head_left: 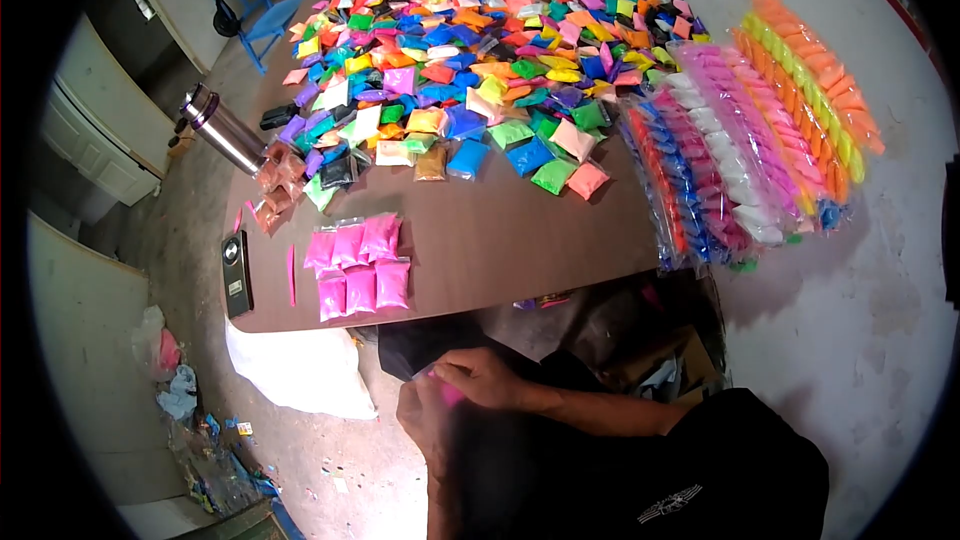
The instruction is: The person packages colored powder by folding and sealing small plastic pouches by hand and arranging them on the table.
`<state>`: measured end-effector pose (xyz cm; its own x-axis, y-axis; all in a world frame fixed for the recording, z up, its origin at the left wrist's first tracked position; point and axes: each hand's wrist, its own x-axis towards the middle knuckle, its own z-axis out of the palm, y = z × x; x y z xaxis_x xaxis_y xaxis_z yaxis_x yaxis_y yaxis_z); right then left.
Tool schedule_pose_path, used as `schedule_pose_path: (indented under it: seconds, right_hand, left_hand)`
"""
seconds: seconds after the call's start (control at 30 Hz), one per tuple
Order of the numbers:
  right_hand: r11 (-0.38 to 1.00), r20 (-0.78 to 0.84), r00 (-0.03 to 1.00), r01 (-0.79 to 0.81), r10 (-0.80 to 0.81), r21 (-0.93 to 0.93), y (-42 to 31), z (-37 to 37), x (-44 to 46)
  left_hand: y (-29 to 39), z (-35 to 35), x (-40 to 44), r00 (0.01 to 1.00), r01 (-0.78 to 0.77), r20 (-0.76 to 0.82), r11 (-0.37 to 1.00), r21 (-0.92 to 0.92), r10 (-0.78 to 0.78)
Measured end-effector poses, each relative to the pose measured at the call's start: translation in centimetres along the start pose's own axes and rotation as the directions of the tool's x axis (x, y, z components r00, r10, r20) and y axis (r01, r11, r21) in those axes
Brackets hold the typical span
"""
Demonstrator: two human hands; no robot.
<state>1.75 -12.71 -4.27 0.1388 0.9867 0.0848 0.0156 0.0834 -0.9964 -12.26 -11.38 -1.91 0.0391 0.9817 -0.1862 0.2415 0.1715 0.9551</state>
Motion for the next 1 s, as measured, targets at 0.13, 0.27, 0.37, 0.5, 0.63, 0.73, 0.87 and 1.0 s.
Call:
schedule_pose_path:
  seconds: [0.13,0.27,0.37,0.5,0.63,0.73,0.87,1.0]
  right_hand:
    - [0.994,0.024,0.998,0.068,-0.066,-0.086,0.3,0.2,0.1]
    - [0.992,0.048,0.998,0.044,-0.038,-0.119,-0.4,0.2,0.1]
    - [0.999,0.029,0.999,0.025,-0.024,-0.042,0.3,0.4,-0.1]
    - [0.999,-0.096,0.995,0.016,-0.012,0.035,0.2,0.6,-0.1]
    - [0.999,-0.145,0.989,-0.012,0.017,0.032,0.6,0.6,0.0]
    - [0.999,-0.042,0.998,-0.054,0.055,0.007,0.3,0.0,-0.1]
    - [0.986,0.067,0.992,-0.112,0.105,0.121,-1.0,-0.2,-0.1]
    - [0.992,0.066,0.995,-0.087,0.080,0.097,-0.8,-0.9,-0.1]
  left_hand:
    - [0.9,0.1,-0.3,0.998,0.024,-0.055,0.994,-0.106,-0.030]
    - [0.8,-0.6,-0.2,0.999,-0.013,-0.038,0.999,-0.043,0.011]
    - [0.4,-0.2,0.0,0.997,-0.058,-0.042,0.998,-0.014,0.058]
    - [0.2,0.2,0.0,1.000,0.010,-0.016,0.999,-0.049,-0.011]
    - [1.8,0.3,-0.3,0.989,0.105,0.113,0.988,-0.117,-0.092]
    - [0.5,0.0,-0.2,0.996,-0.008,0.085,0.982,-0.190,0.025]
    - [0.6,0.2,-0.6,0.997,0.005,0.071,0.970,-0.242,0.012]
    - [1.5,0.4,-0.8,0.990,0.088,0.134,0.938,-0.336,-0.045]
